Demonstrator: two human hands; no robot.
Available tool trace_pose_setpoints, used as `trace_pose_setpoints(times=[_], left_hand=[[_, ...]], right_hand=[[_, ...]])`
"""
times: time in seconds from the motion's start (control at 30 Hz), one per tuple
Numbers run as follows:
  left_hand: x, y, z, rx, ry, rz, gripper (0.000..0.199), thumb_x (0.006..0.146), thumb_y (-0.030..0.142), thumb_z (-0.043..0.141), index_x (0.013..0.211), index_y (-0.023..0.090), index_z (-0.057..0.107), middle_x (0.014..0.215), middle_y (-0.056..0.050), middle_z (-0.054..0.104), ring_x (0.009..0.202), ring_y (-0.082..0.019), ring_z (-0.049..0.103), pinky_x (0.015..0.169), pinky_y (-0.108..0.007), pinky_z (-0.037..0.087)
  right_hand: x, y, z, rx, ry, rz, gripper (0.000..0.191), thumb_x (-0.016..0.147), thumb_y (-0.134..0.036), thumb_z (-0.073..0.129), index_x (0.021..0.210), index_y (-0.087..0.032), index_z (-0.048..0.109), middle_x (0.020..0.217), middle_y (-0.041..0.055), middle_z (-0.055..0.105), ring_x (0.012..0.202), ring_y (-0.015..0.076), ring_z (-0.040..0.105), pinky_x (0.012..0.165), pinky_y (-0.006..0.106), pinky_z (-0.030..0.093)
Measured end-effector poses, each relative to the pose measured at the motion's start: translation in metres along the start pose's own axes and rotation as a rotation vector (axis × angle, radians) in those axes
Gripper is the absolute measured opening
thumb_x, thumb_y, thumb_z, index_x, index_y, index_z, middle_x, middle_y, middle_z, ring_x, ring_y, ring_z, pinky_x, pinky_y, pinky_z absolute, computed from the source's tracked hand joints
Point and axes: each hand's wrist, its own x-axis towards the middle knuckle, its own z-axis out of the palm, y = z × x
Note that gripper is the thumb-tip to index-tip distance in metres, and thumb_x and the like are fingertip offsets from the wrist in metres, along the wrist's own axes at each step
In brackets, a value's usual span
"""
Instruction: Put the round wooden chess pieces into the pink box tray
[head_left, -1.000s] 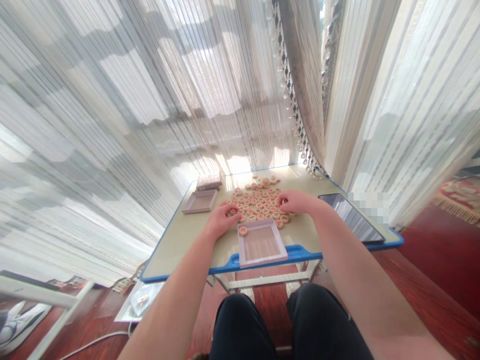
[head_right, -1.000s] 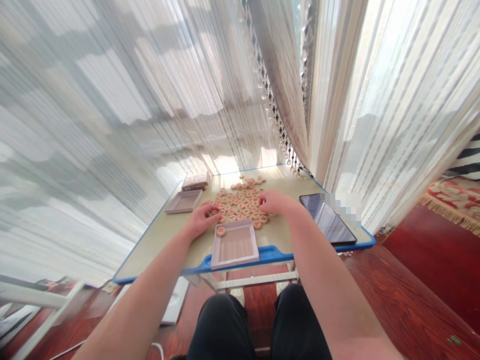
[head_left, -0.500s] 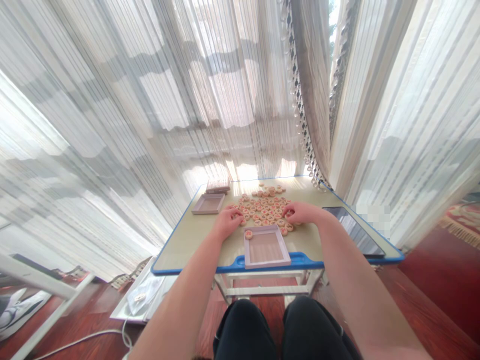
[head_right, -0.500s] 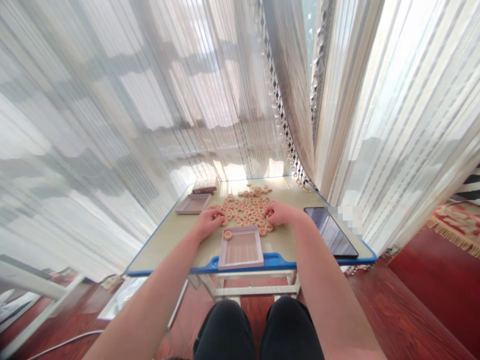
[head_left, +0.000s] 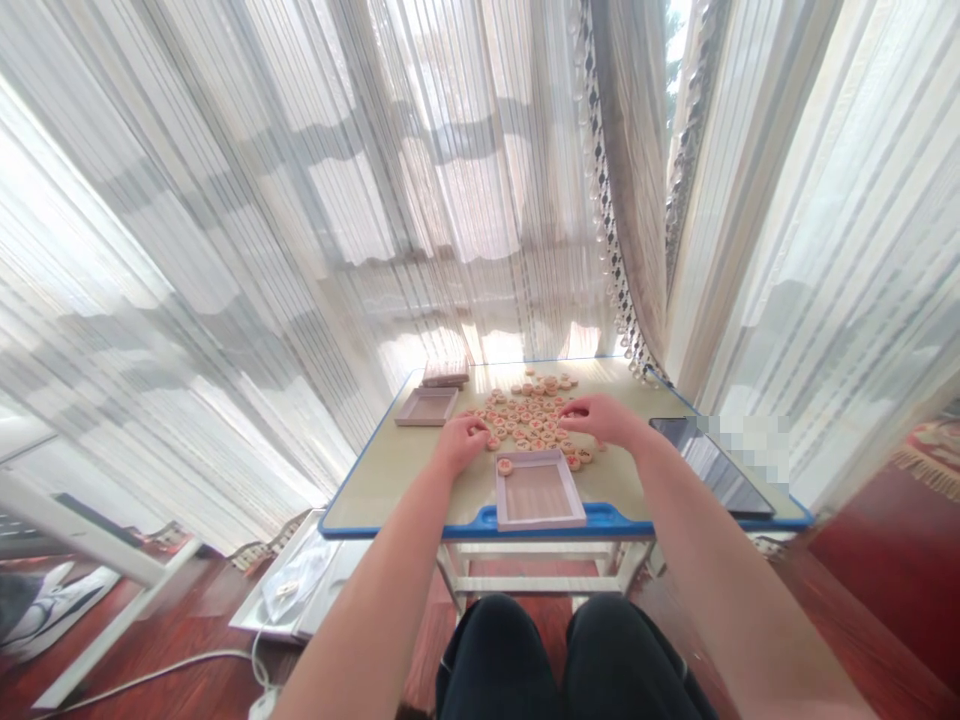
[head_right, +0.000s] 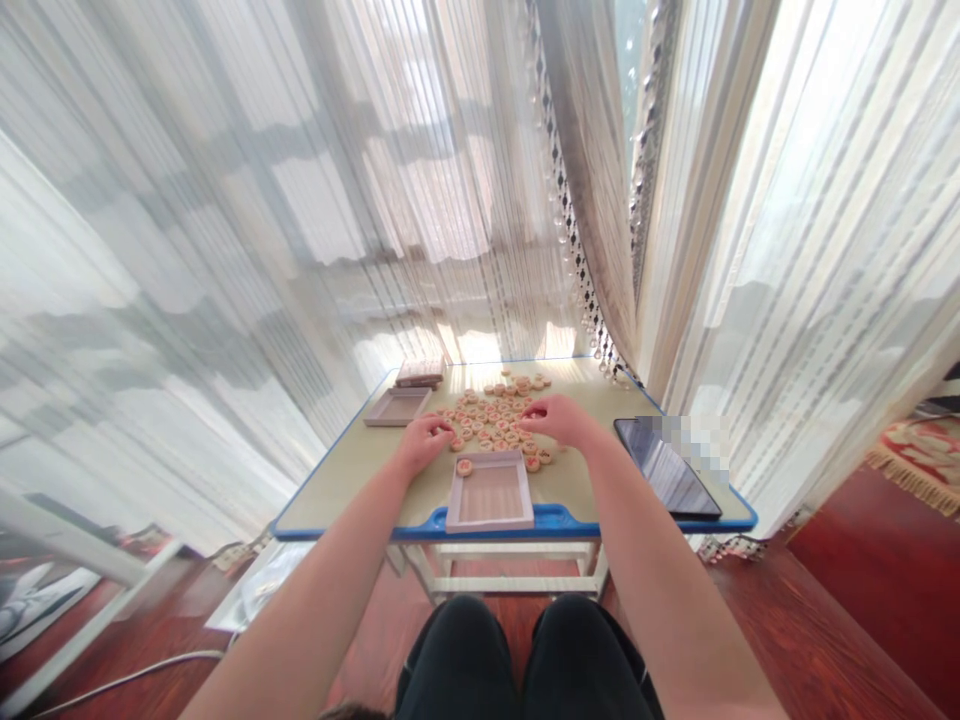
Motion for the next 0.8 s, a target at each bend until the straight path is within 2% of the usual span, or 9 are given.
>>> trace_pose_setpoints(times=[0.07, 0.13, 0.17, 0.27, 0.33, 0.43, 0.6, 0.8], left_hand=[[0.001, 0.000, 0.000, -0.005, 0.005, -0.022, 0.013, 0.067, 0.023, 0.058, 0.070, 0.016, 0.068, 0.079, -0.003, 0.063, 0.061, -0.013, 0.052, 0.067, -0.029, 0.045], [0.002, -0.001, 0.000, -0.033, 0.016, -0.075, 0.017, 0.066, 0.025, 0.059, 0.078, 0.017, 0.066, 0.080, -0.002, 0.065, 0.062, -0.013, 0.053, 0.066, -0.028, 0.045], [0.003, -0.001, 0.000, -0.054, 0.018, -0.100, 0.021, 0.066, 0.025, 0.059, 0.083, 0.017, 0.065, 0.080, -0.002, 0.065, 0.062, -0.013, 0.053, 0.066, -0.028, 0.044], [0.005, -0.001, 0.000, -0.100, 0.014, -0.131, 0.029, 0.066, 0.024, 0.059, 0.094, 0.017, 0.061, 0.078, -0.001, 0.064, 0.060, -0.012, 0.053, 0.064, -0.026, 0.044], [0.007, -0.001, 0.000, -0.106, 0.019, -0.131, 0.029, 0.066, 0.023, 0.058, 0.094, 0.017, 0.059, 0.076, 0.000, 0.063, 0.059, -0.011, 0.053, 0.063, -0.026, 0.043], [0.008, 0.000, 0.000, -0.098, 0.047, -0.144, 0.025, 0.065, 0.022, 0.059, 0.090, 0.017, 0.060, 0.072, 0.000, 0.062, 0.060, -0.012, 0.054, 0.062, -0.025, 0.042], [0.007, 0.000, 0.000, -0.063, 0.048, -0.129, 0.016, 0.066, 0.022, 0.058, 0.081, 0.017, 0.062, 0.072, -0.001, 0.064, 0.062, -0.013, 0.054, 0.063, -0.026, 0.042], [0.005, 0.001, 0.000, -0.031, 0.063, -0.108, 0.012, 0.067, 0.023, 0.057, 0.075, 0.017, 0.063, 0.071, -0.001, 0.065, 0.065, -0.014, 0.055, 0.064, -0.027, 0.042]], right_hand=[[-0.005, -0.019, 0.013, -0.044, -0.017, -0.164, 0.025, 0.072, -0.038, 0.059, 0.080, -0.017, 0.071, 0.062, 0.0006, 0.060, 0.057, 0.0118, 0.049, 0.054, 0.024, 0.036], [-0.012, -0.037, 0.028, -0.100, -0.095, -0.369, 0.018, 0.071, -0.032, 0.061, 0.074, -0.018, 0.071, 0.064, 0.0011, 0.062, 0.061, 0.0125, 0.052, 0.058, 0.024, 0.037], [-0.015, -0.045, 0.034, -0.138, -0.128, -0.422, 0.016, 0.071, -0.032, 0.062, 0.071, -0.019, 0.071, 0.065, 0.0015, 0.062, 0.062, 0.0131, 0.052, 0.058, 0.024, 0.037], [-0.020, -0.057, 0.043, -0.234, -0.172, -0.437, 0.019, 0.068, -0.039, 0.066, 0.068, -0.021, 0.071, 0.064, 0.0019, 0.063, 0.063, 0.0143, 0.053, 0.057, 0.024, 0.035], [-0.021, -0.056, 0.042, -0.255, -0.180, -0.443, 0.024, 0.067, -0.045, 0.067, 0.072, -0.022, 0.072, 0.065, 0.0011, 0.062, 0.062, 0.0138, 0.052, 0.057, 0.024, 0.035], [-0.019, -0.050, 0.035, -0.234, -0.171, -0.451, 0.025, 0.068, -0.044, 0.066, 0.078, -0.022, 0.072, 0.064, 0.0001, 0.062, 0.063, 0.0125, 0.051, 0.058, 0.023, 0.035], [-0.019, -0.045, 0.032, -0.226, -0.164, -0.383, 0.027, 0.068, -0.046, 0.065, 0.063, -0.020, 0.070, 0.058, 0.0013, 0.061, 0.067, 0.0140, 0.052, 0.056, 0.022, 0.034], [-0.021, -0.050, 0.036, -0.205, -0.186, -0.427, 0.029, 0.070, -0.046, 0.063, 0.057, -0.020, 0.069, 0.050, 0.0011, 0.057, 0.069, 0.0152, 0.051, 0.059, 0.023, 0.035]])
